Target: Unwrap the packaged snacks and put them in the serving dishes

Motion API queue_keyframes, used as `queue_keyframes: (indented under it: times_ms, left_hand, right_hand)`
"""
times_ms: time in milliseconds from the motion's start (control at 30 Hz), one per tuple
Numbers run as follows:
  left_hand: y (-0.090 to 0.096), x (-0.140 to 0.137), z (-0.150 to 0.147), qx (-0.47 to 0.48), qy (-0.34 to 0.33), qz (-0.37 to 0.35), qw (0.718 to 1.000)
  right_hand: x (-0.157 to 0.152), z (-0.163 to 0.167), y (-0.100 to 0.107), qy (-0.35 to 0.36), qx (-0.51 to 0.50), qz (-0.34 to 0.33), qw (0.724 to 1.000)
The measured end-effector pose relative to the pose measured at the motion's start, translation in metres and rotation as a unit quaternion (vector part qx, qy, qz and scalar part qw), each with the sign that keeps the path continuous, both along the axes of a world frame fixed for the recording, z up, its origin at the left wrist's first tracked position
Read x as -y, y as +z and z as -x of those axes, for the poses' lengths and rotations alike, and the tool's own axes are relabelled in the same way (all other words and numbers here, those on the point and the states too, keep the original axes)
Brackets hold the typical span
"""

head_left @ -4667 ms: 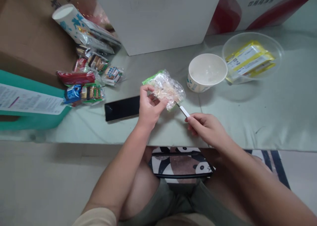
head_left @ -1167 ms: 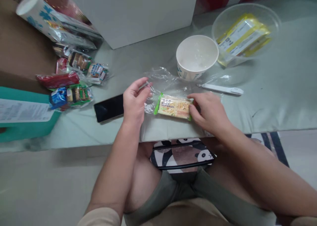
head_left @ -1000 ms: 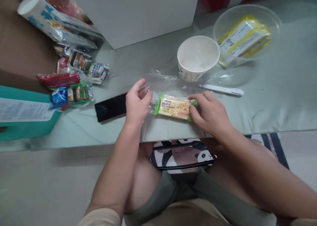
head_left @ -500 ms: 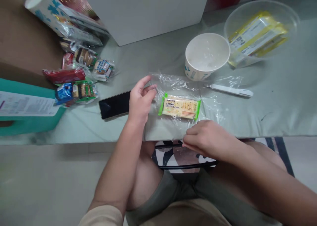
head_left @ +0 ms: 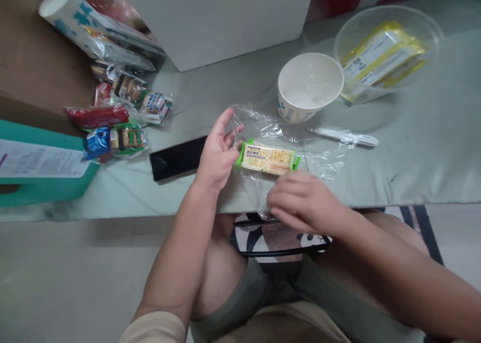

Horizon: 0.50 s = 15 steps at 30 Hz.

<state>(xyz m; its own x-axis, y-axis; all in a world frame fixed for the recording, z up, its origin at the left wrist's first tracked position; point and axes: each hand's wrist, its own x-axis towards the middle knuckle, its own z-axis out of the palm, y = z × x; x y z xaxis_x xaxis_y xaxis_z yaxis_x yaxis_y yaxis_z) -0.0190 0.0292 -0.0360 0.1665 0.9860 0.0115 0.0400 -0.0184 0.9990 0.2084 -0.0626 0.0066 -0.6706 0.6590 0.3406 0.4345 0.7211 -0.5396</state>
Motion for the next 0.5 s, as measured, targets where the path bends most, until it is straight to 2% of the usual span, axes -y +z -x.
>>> queue_keyframes:
  times_ms: [100,167,400,500]
  left_hand:
    - [0.001,0.001,-0.001,0.004,0.008,0.018,1.000]
    - [0.001,0.001,-0.004,-0.019,0.025,0.028,0.999]
    - [0.009,0.005,-0.013,-0.074,0.071,0.066,0.993]
    - [0.015,0.007,-0.013,-0.168,0.110,0.085,0.976]
  right_hand:
    - [-0.015,-0.004,-0.007,-0.185,-0.015,-0.059,0.981]
    - [-0.021,-0.003,-0.014,-0.243,0.029,-0.057,0.968]
    - [-0.024,0.008,-0.019,-0.257,0.144,0.047,0.955]
    - [-0.025,0.008,-0.018,-0.251,0.166,0.072,0.951]
